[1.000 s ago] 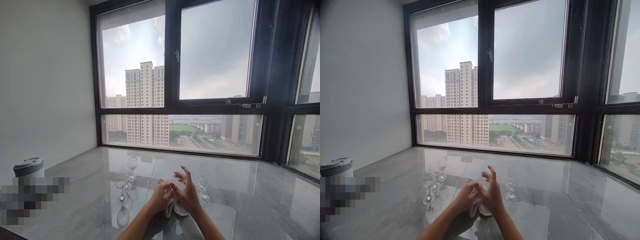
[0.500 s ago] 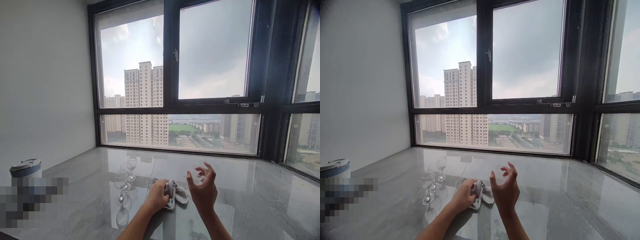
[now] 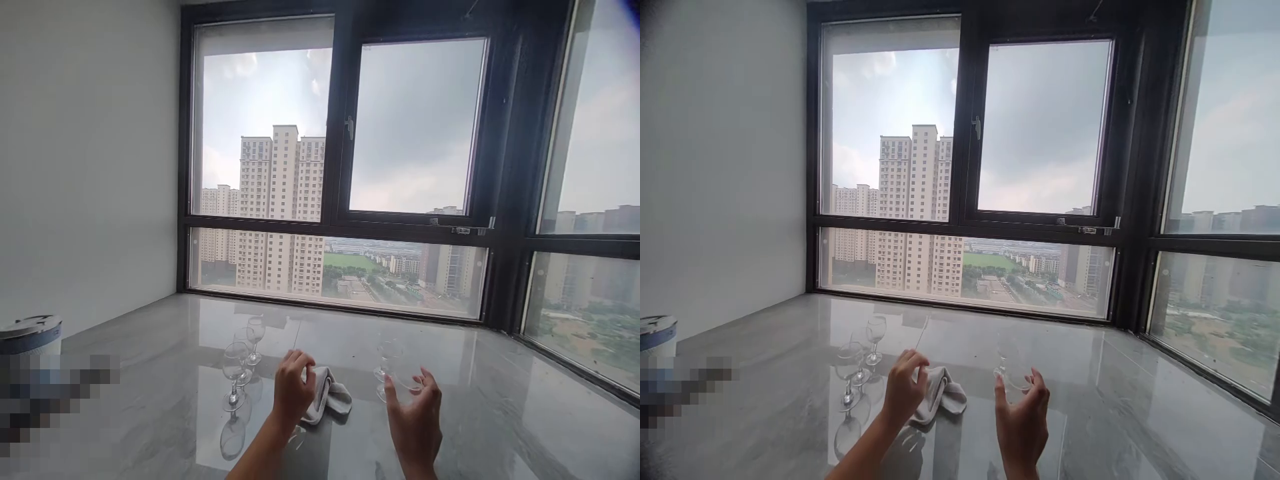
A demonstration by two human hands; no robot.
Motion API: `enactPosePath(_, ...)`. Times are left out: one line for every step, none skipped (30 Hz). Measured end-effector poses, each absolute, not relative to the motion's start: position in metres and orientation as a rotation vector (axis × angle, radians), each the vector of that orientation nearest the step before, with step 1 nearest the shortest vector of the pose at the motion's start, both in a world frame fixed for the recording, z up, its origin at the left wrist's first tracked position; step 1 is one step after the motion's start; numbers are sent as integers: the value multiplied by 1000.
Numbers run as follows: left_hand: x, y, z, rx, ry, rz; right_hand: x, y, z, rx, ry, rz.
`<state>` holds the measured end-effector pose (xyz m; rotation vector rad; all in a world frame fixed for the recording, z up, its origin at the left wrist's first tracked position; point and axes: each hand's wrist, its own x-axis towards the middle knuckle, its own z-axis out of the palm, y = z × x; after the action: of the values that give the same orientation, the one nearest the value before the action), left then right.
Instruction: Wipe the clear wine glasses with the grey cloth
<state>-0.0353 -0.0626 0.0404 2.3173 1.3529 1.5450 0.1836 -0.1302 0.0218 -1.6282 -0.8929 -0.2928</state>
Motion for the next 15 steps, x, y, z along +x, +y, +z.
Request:
enactPosePath(-39, -70, 43, 2313, 1307, 1677, 185, -130, 21, -1639, -891, -267)
enactPosePath(-44, -77, 45, 2288, 1275, 1823, 187, -130, 20, -1649, -899, -245)
enactPosePath(-51, -85, 46, 2241, 1266, 1972, 189, -129, 21, -1657, -908, -240)
enactPosePath(-60, -93, 46, 2159, 1297, 2127, 191, -129, 22, -1658, -921, -257)
enactPosePath(-70, -100, 45, 2067, 1350, 2258, 192, -128, 23, -1653, -927, -310)
enactPosePath(-82, -105, 44, 1981, 1411, 2353, 193, -128, 25, -1645, -926, -389)
enactPosePath(-94, -109, 42, 1903, 1475, 2422, 193, -128, 27, -1624, -913, -465)
enactPosePath(-107, -110, 39, 1842, 1540, 2460, 191, -128, 29, -1573, -902, -538)
enactPosePath(-120, -109, 37, 1802, 1602, 2474, 187, -128, 31, -1505, -906, -601)
enactPosePath(-132, -107, 34, 1783, 1658, 2458, 180, -130, 33, -1424, -930, -647)
enactPosePath(-142, -102, 30, 1777, 1702, 2417, 171, -132, 35, -1337, -983, -668)
enactPosePath(-151, -97, 26, 1766, 1729, 2362, 158, -135, 37, -1243, -1064, -676)
enactPosePath(-157, -91, 22, 1737, 1745, 2301, 143, -140, 40, -1151, -1181, -605)
enactPosePath(-162, -85, 18, 1691, 1755, 2238, 127, -146, 45, -1058, -1312, -487)
enactPosePath(-165, -80, 14, 1636, 1762, 2165, 110, -154, 51, -951, -1434, -367)
